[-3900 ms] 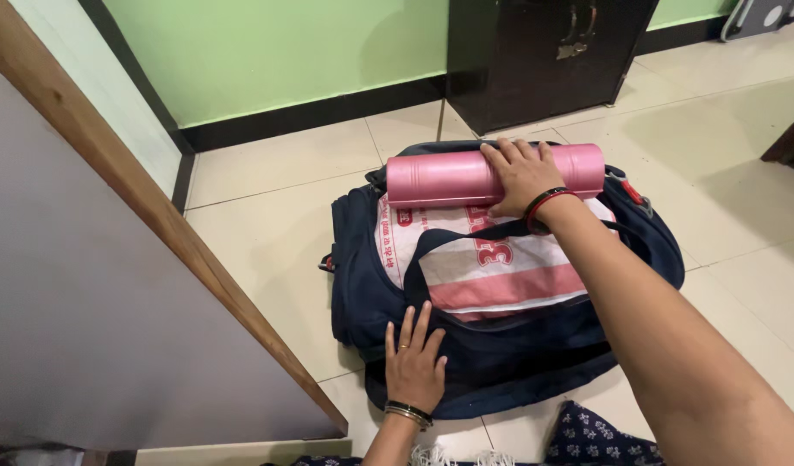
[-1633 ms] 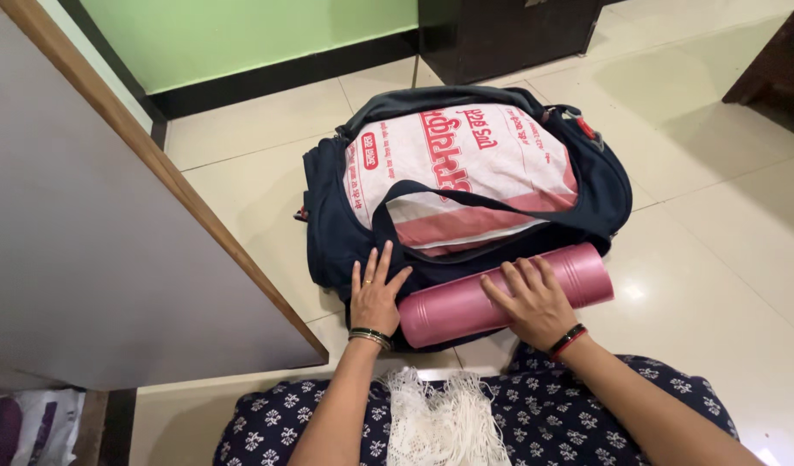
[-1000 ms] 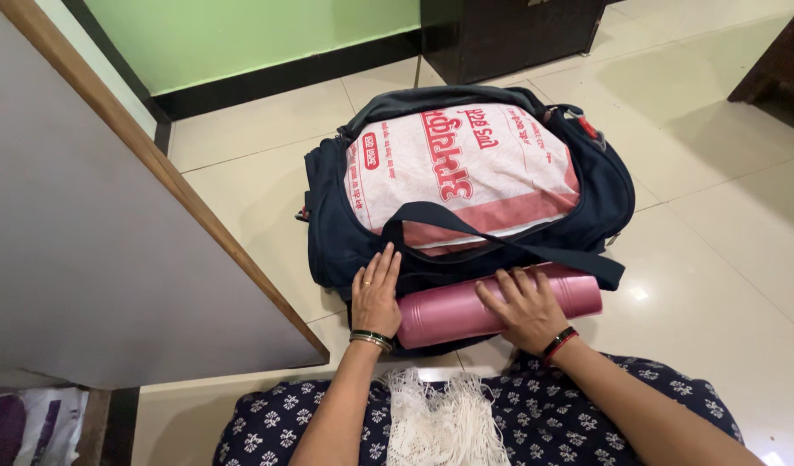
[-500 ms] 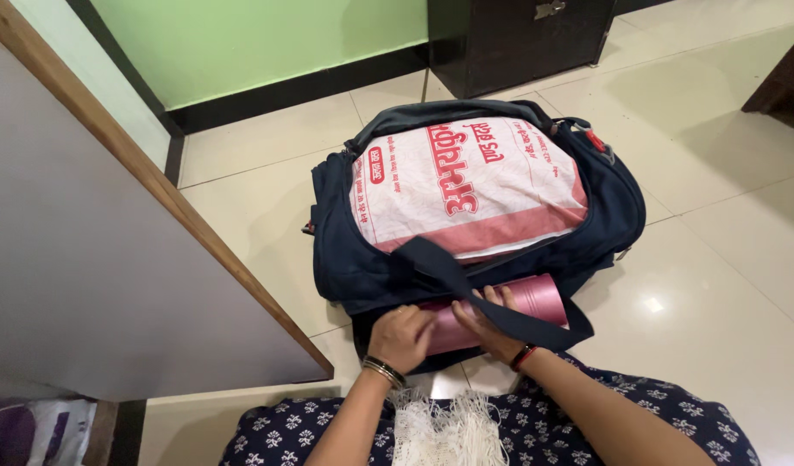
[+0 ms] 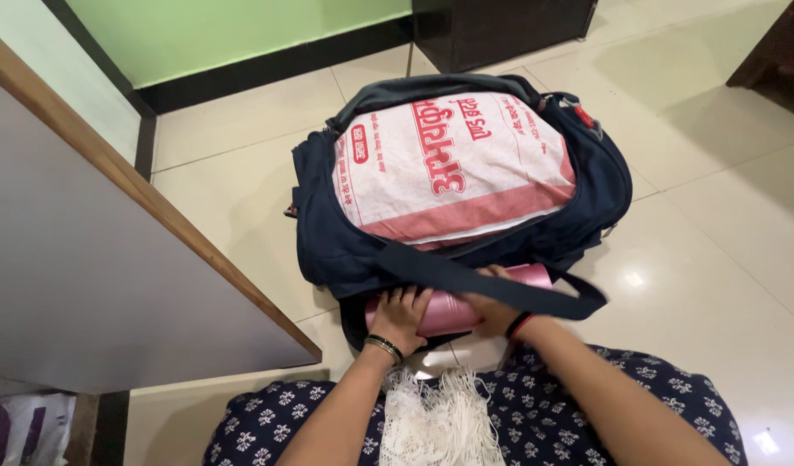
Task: The person places a pink bottle into a duffle bag already containing a sack, then zips the bag closed by hand.
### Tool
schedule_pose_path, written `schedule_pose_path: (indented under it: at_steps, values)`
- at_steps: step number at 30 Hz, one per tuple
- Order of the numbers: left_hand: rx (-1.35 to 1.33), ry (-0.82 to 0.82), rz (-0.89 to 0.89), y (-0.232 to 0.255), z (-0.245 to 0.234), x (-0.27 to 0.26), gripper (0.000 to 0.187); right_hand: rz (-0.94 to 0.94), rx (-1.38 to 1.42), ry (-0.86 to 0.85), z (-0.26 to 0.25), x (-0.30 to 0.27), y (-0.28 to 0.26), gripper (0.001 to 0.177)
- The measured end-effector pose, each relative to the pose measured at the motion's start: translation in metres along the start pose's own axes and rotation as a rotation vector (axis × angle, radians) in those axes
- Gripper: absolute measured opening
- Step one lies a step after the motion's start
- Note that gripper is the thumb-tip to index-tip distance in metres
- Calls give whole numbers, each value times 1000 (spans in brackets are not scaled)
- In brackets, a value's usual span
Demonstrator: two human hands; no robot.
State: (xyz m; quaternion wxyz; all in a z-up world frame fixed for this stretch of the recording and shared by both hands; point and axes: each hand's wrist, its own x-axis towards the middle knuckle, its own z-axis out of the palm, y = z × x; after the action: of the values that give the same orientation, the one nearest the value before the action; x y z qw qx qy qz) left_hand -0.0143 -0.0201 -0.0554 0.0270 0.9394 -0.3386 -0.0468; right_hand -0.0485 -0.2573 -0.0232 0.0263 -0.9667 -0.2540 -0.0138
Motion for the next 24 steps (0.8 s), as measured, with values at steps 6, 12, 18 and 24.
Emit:
schedule_pose_path:
  at_steps: [6, 12, 18, 24]
  values:
    - [164, 108, 110, 5, 19, 2, 108, 368, 378, -299, -65, -38, 56, 102]
    - [-27, 148, 119, -1, 26, 5, 95, 1, 1216, -159, -86, -84, 104, 100]
    - [-37, 212, 147, 2, 13, 0, 94, 630, 1469, 346, -51, -60, 123, 58]
    - [-80, 246, 164, -3, 20, 4, 94, 859, 1472, 245, -71, -32, 104, 40]
